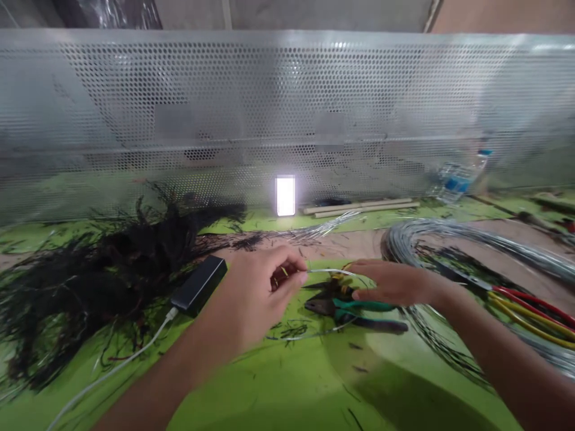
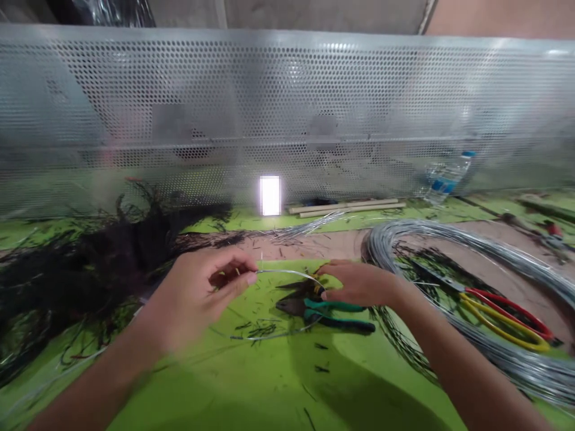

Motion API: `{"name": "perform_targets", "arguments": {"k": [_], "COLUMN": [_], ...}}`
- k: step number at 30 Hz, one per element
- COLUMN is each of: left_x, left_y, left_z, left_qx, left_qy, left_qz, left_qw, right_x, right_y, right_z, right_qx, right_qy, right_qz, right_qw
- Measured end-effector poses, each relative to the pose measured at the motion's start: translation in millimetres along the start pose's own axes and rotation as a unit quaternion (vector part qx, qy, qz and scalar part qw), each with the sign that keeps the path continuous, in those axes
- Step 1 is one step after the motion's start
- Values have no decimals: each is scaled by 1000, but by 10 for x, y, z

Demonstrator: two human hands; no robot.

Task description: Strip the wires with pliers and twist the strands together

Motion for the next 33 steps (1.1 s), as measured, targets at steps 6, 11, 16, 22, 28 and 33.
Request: {"name": "perform_targets", "arguments": {"k": [6,11,16,22,28,33], "left_x": [215,588,839,950,991,1056], "left_y": [58,71,-8,119,75,10], "left_z": [30,213,445,557,620,681], "left_qx": [33,131,222,288,283,261], "left_qy": [-80,-201,-281,-338,-342,-297], "left_qz": [-33,-125,-238,-240,-282,-284], "left_qw": [996,963,903,863,851,874], "right_x": [-292,-1074,-1639,-1598,-1518,-1439], "right_y": [82,459,560,498,342,265], "right_z": [126,245,323,182,177,231], "right_qx": [81,205,205,173,126,89], "right_qy": [-12,73,94,104,94,55], "right_qz": [-80,-213,-292,-438,-531,-580], "right_qw": [993,952,929,876,833,808]}}
Point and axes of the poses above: each hand's wrist, its own z-axis away from the middle knuckle, its own y-axis out of the back of the hand, x = y × z, the point moved 10 cm from there along -z, towards the middle knuckle, and after that the axes turned 1 degree about x, right-handed, at the moved point
